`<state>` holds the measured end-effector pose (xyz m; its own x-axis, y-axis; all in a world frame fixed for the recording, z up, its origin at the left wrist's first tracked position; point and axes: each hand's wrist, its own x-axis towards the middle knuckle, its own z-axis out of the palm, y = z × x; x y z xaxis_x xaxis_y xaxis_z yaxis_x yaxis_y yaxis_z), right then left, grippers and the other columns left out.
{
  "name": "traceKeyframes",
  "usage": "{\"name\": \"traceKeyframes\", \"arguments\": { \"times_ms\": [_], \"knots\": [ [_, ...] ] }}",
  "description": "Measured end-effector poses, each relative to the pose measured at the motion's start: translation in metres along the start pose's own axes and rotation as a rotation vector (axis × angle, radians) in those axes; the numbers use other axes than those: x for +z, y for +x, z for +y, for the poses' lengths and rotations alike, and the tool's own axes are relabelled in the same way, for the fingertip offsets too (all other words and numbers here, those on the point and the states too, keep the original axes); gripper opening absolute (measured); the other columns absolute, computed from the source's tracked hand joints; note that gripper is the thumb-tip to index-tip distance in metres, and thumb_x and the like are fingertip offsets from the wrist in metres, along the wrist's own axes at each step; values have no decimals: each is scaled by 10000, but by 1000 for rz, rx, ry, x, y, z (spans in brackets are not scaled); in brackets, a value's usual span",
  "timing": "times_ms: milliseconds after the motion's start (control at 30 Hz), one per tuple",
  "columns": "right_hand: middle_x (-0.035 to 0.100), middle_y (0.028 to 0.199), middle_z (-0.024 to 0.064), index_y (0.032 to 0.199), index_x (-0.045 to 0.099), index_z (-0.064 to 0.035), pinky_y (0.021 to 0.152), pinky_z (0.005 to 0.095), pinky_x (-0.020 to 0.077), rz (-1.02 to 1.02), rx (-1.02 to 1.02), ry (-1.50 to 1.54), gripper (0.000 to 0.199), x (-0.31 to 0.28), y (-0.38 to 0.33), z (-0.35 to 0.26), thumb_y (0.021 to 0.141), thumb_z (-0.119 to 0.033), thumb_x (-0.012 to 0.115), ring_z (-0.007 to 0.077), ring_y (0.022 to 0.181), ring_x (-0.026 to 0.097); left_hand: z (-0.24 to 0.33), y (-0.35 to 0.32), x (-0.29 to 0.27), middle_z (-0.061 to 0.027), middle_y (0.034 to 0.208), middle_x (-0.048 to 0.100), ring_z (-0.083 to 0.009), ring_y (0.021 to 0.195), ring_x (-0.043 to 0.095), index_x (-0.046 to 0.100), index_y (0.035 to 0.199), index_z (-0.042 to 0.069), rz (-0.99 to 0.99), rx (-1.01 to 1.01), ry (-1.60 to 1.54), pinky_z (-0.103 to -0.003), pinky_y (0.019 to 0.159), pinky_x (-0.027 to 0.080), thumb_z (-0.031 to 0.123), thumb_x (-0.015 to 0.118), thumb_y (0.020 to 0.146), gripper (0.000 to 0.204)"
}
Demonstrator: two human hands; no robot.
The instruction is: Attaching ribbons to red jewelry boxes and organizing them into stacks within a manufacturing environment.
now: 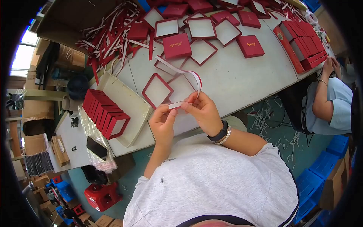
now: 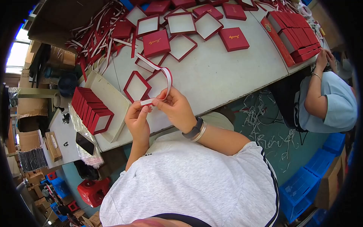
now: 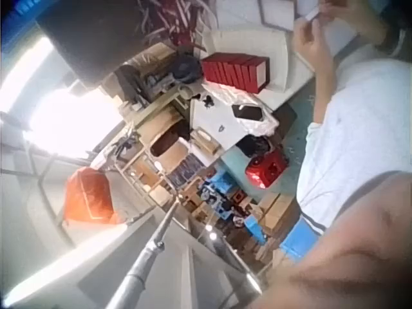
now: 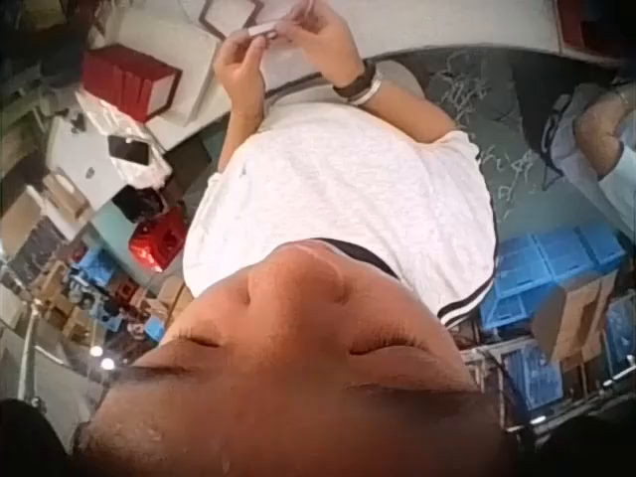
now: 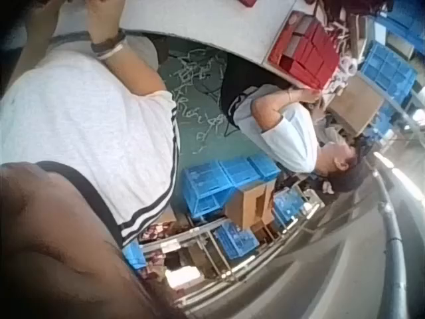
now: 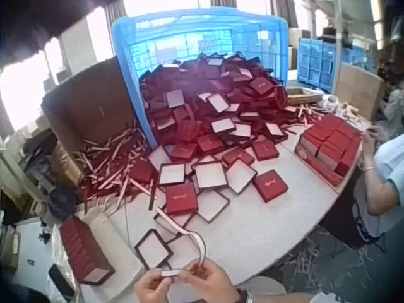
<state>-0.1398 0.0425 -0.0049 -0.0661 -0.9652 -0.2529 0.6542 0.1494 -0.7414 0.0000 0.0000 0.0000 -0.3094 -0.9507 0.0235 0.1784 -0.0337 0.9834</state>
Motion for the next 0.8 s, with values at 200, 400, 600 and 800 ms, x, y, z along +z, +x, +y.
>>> {"name": "traceKeyframes", "arguments": {
  "times_ms": [200,400,600,800],
  "knots": [
    [456,1057,66,1160,404,-10,829,298,406,355,-670,-299,515,0,5,-1,762,-83,723,141,949,436,-2,-2,-1,-31,839,534,-92,737,474,576,841,-13,111,36,92,-206,637,372,-59,609,789,77],
    [473,1030,71,1047,571,-59,776,329,403,389,-1450,-1379,382,3,-11,-40,698,-40,726,220,889,462,10,-9,-5,-43,823,537,-104,745,485,559,807,-18,111,92,128,-215,662,387,-84,601,767,88],
    [593,921,50,875,625,-48,716,329,452,-111,-1163,-1430,216,23,-13,-38,664,-95,619,209,874,557,27,-11,-2,-82,779,590,-155,715,538,583,777,-32,30,250,308,-243,636,421,-89,633,712,100],
    [583,892,60,862,604,-18,712,314,471,-265,-1111,-1558,219,24,-13,-44,667,-117,611,205,841,566,33,-10,-8,-109,726,602,-218,671,563,592,736,-22,-52,372,631,-278,606,446,-80,648,643,124]
  ]
}}
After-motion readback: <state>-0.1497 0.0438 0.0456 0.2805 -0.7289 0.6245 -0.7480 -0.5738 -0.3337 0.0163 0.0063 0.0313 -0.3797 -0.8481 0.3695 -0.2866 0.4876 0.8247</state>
